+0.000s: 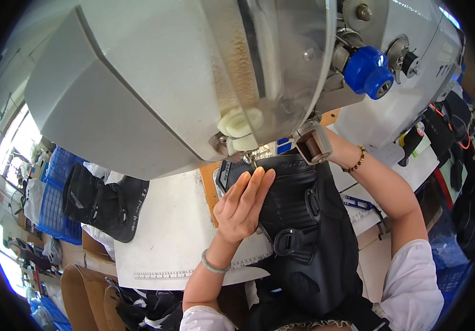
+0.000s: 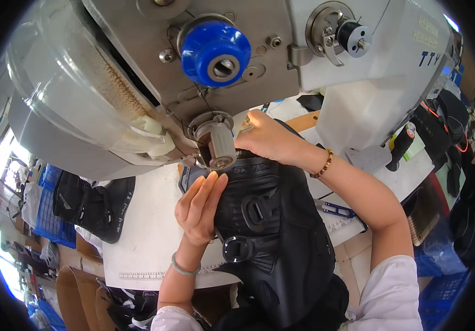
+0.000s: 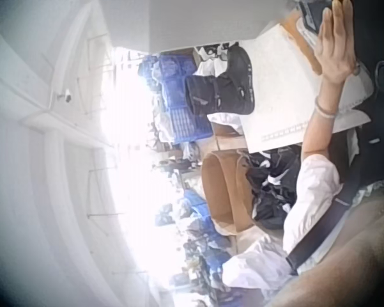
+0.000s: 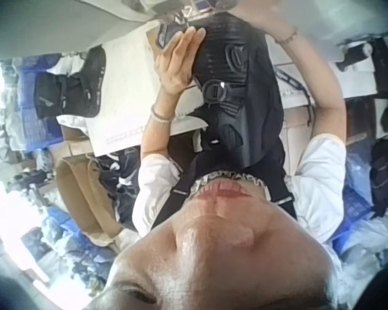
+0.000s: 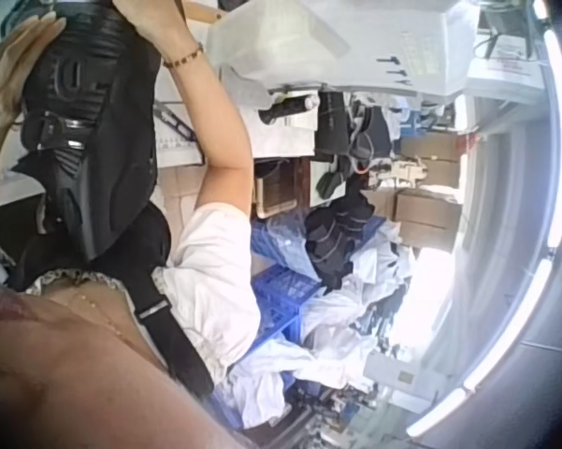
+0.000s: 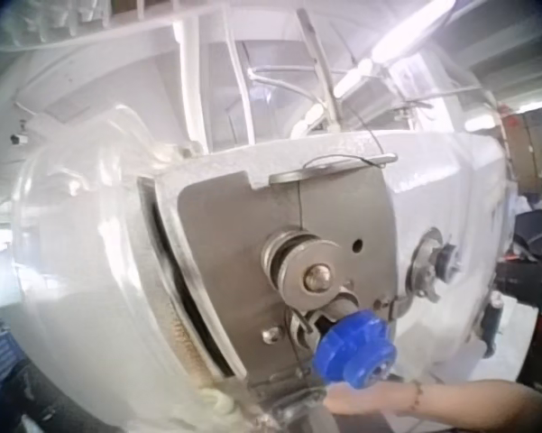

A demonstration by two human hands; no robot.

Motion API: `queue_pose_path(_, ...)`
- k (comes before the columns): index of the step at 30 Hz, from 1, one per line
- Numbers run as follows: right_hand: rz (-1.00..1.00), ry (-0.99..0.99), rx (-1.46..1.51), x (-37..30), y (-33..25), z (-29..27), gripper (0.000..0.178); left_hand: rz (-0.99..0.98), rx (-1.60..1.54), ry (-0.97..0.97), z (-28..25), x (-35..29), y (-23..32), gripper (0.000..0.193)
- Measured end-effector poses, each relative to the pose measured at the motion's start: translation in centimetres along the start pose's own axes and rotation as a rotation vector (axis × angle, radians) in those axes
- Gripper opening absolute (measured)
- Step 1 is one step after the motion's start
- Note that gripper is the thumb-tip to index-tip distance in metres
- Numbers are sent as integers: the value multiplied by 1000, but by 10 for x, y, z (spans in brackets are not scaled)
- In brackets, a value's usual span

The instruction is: The person sews boot components together using a sewing machine, trims thread using thread snips, and stitches along the boot upper while guiding the material by hand.

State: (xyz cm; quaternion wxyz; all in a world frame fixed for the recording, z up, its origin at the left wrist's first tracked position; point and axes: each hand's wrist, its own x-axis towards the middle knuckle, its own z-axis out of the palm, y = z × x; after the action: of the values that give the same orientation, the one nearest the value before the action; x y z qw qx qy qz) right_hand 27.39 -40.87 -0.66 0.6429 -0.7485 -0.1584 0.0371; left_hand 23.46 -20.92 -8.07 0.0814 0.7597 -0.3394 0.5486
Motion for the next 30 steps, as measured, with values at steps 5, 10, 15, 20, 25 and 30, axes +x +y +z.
queue_pose_path(5, 26, 9, -58, 2, 4, -1, 39, -24, -9, 3, 0, 0, 0, 32)
queue_pose_path(10, -38, 58, -50, 0, 3, 6, 35, -27, -27, 10, 1, 0, -2, 31)
queue_pose_path(15, -83, 97, -41, -1, 1, 10, 31, -32, -57, 8, 0, 0, -2, 34)
queue_pose_path(20, -106, 137, -46, -5, 2, 13, 28, -44, -72, -4, -1, -1, -3, 34)
queue_pose_path(25, -146, 147, -43, -5, 4, 12, 26, -21, -116, 43, 3, -1, -5, 34)
queue_pose_path(30, -158, 123, -10, -4, 5, 11, 27, -45, -81, 20, 3, 0, -4, 31)
